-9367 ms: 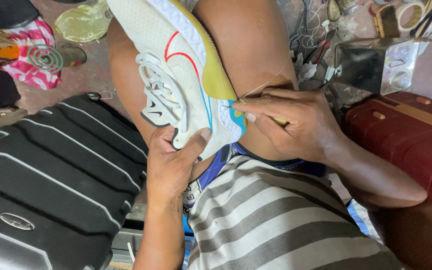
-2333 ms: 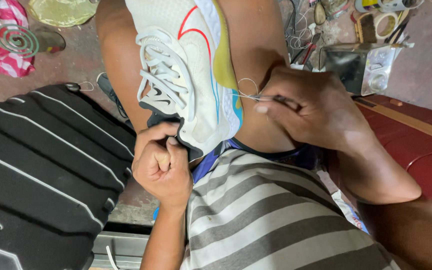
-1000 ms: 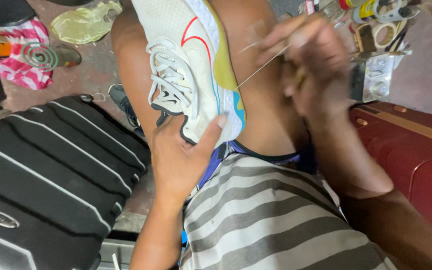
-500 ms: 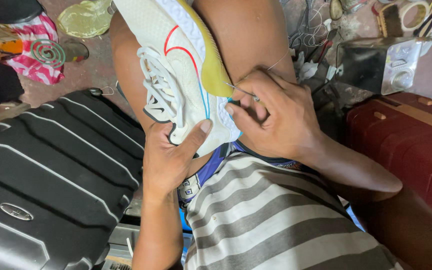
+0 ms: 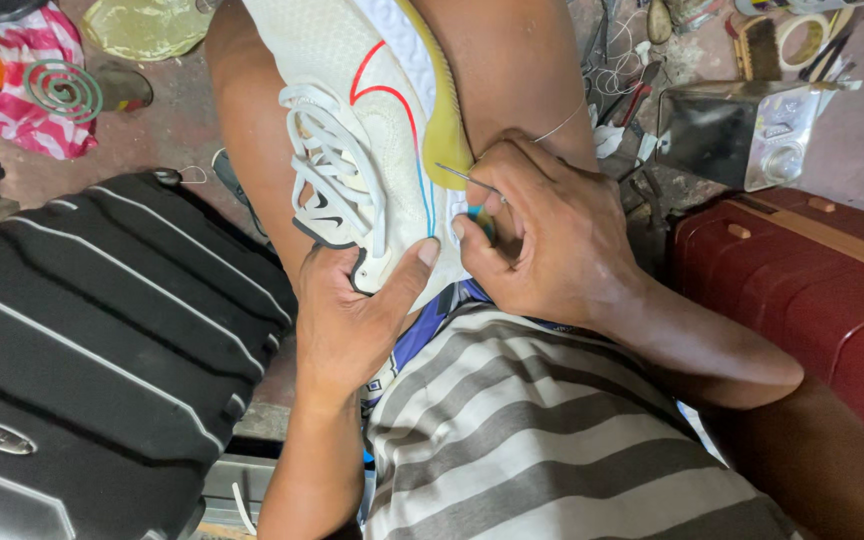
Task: The person sits on the floor and sews the side of a white sneaker using a needle and thread. They repeatedly push the needle through the shoe's upper and pull the thread tight to secure the stitching.
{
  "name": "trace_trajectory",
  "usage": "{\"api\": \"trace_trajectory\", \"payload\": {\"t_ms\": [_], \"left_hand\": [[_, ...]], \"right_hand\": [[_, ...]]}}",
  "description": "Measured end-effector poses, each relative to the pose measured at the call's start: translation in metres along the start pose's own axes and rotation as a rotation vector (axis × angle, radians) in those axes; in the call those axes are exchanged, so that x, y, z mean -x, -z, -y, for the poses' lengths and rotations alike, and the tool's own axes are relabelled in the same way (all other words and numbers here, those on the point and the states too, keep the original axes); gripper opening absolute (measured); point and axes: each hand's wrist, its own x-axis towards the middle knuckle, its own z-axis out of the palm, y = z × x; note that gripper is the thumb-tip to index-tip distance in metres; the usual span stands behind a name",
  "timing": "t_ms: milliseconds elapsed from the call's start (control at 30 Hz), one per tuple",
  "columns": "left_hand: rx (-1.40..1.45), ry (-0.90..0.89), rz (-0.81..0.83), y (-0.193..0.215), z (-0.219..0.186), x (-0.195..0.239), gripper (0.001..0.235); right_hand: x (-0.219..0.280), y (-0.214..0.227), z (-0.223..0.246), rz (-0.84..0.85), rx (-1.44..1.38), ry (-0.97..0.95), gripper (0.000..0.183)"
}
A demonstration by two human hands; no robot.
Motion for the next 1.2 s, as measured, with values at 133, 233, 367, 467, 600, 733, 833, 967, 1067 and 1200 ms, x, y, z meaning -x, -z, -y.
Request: {"api": "trace_trajectory", "payload": {"t_ms": [133, 233, 367, 467, 600, 733, 833, 967, 1067, 1200], "left_hand": [[-0.026, 0.058, 0.000, -0.001, 0.000, -0.001, 0.016], [-0.035, -0.016, -0.015, -0.001, 0.001, -0.001, 0.015], [0.106, -0.004, -0.005, -0.001, 0.002, 0.000, 0.018], [0.130, 0.124, 0.016, 0.001, 0.004, -0.001, 0.017], [0.248, 0.109, 0.032, -0.001, 0.006, 0.000, 0.019], [0.224, 0.083, 0.013, -0.001, 0.007, 0.000, 0.022], [0.287, 0.109, 0.009, -0.002, 0.007, 0.001, 0.022], [0.306, 0.110, -0.002, -0.003, 0.006, 0.001, 0.023], [0.225, 0.083, -0.006, -0.003, 0.006, 0.001, 0.020], [-0.022, 0.059, -0.008, -0.001, 0.004, 0.001, 0.011]], "right_hand": [[0.000, -0.003, -0.002, -0.036, 0.042, 0.057, 0.024], [0.003, 0.001, -0.008, 0.001, -0.041, -0.033, 0.026], [0.014, 0.019, -0.022, 0.010, -0.102, -0.073, 0.022], [0.015, 0.020, -0.027, -0.008, -0.090, 0.078, 0.019], [0.013, 0.023, -0.024, -0.021, -0.101, 0.135, 0.023], [0.010, 0.023, -0.027, 0.017, -0.089, 0.134, 0.024], [0.010, 0.024, -0.028, 0.030, -0.091, 0.139, 0.026], [0.008, 0.027, -0.028, 0.048, -0.085, 0.149, 0.028], [0.007, 0.030, -0.023, 0.067, -0.042, 0.137, 0.029], [0.000, 0.041, -0.016, 0.148, 0.045, 0.086, 0.027]]}}
